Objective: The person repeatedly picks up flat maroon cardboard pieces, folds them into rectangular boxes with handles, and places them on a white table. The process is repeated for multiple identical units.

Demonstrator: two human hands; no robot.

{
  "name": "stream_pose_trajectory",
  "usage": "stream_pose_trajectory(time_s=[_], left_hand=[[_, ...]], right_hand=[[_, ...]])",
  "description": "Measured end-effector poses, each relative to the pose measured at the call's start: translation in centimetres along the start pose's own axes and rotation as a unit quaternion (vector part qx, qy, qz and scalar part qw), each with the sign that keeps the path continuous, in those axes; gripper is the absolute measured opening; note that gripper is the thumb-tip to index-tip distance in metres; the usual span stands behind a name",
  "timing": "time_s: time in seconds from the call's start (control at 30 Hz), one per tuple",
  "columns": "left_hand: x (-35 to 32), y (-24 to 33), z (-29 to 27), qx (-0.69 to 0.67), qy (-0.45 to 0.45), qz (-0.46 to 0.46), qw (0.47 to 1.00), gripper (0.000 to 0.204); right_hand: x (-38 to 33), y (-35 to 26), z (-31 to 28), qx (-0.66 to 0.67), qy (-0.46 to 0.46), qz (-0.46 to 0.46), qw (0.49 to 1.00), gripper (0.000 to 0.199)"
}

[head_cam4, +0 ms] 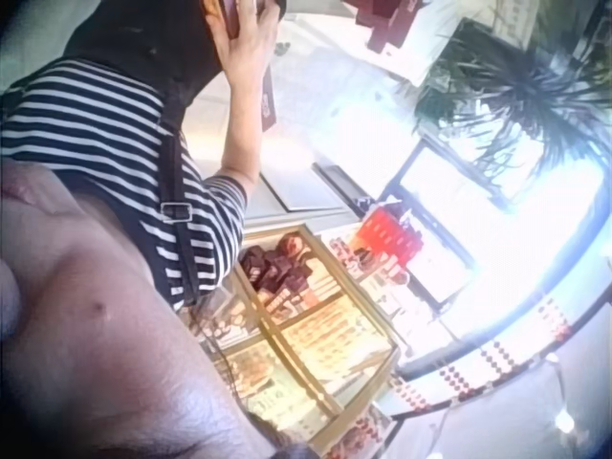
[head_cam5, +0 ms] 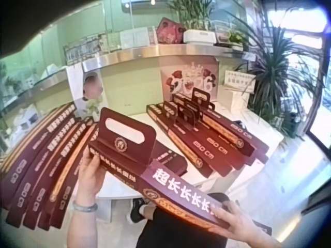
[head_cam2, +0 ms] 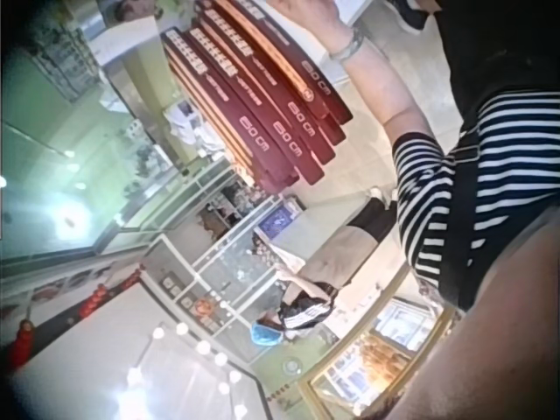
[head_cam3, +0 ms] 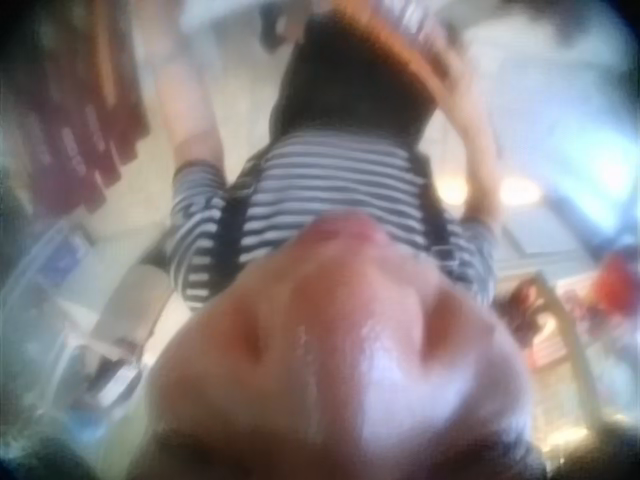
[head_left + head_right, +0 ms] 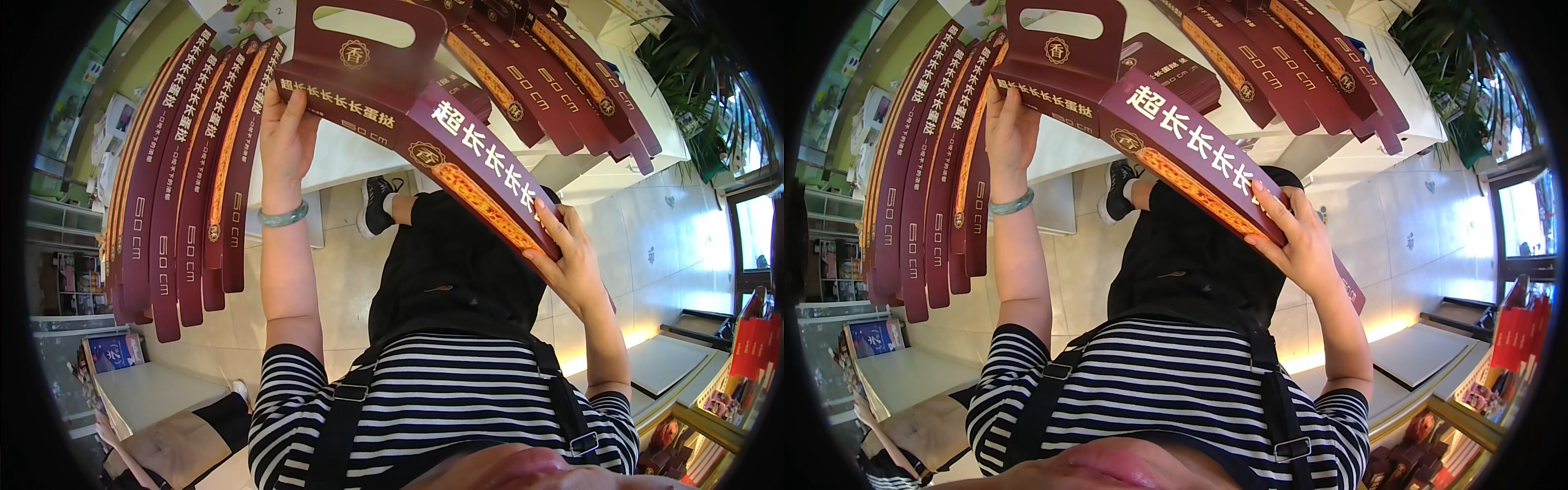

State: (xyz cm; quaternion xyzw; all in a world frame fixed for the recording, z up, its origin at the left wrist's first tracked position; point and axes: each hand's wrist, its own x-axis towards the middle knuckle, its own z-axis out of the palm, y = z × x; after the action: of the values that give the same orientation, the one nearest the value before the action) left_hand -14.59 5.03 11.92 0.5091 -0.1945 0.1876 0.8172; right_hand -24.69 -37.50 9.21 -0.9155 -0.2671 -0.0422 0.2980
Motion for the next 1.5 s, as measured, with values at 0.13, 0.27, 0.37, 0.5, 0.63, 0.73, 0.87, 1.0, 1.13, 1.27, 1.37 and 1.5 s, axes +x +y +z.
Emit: stream_pose_trajectory(time_s=[0.13, 0.27, 0.37, 0.5, 0.63, 0.73, 0.87, 1.0, 1.13, 1.27, 1.37, 1.5], left_hand=[[0.5, 0.9, -1.0, 0.022, -0.062, 0.007, 0.998, 0.028], [0.5, 1.4, -1.3, 0.018, -0.066, 0.003, 0.998, 0.027], [0.5, 1.6, -1.0, 0.033, -0.056, 0.004, 0.998, 0.028], [0.9, 1.9, -1.7, 0.036, -0.123, 0.019, 0.992, 0.033], [1.2, 2.3, -2.2, 0.045, -0.132, 0.001, 0.99, 0.035], [1.3, 2.0, -2.4, 0.041, -0.133, 0.0, 0.99, 0.036], [1.5, 1.6, -2.2, 0.037, -0.124, -0.003, 0.992, 0.036], [1.9, 1.5, -2.3, 0.037, -0.135, -0.014, 0.99, 0.037], [2.2, 1.1, -2.5, 0.033, -0.172, -0.012, 0.984, 0.033], [1.5, 0.7, -0.7, 0.003, -0.115, -0.008, 0.993, 0.026], [0.5, 0.0, 0.7, 0.035, -0.077, -0.017, 0.996, 0.032], [-1.5, -3.0, 3.5, 0.146, -0.088, 0.026, 0.985, 0.064]], right_hand=[[-0.3, -0.5, -0.3, 0.05, -0.008, 0.017, 0.999, 0.077], [-0.4, -0.8, -0.8, 0.056, -0.022, 0.022, 0.998, 0.076], [-0.5, -1.0, -0.7, 0.047, -0.023, 0.027, 0.998, 0.076], [-0.6, -0.8, -0.1, 0.039, 0.012, 0.008, 0.999, 0.072], [-0.8, 0.0, 0.1, 0.0, 0.029, -0.023, 0.999, 0.072], [-0.9, 0.2, 0.3, -0.024, 0.035, -0.029, 0.999, 0.072], [-1.0, -0.4, -0.2, -0.006, -0.01, 0.003, 1.0, 0.072], [-1.1, 0.1, 0.3, -0.038, 0.015, -0.026, 0.999, 0.072], [-0.9, 1.0, 0.9, -0.048, 0.042, -0.06, 0.996, 0.072], [-0.9, 0.4, 1.1, 0.001, 0.061, -0.025, 0.998, 0.074], [-0.5, 0.0, 1.0, 0.015, 0.058, -0.019, 0.998, 0.075], [0.6, -1.6, 1.0, 0.026, 0.047, 0.005, 0.999, 0.087]])
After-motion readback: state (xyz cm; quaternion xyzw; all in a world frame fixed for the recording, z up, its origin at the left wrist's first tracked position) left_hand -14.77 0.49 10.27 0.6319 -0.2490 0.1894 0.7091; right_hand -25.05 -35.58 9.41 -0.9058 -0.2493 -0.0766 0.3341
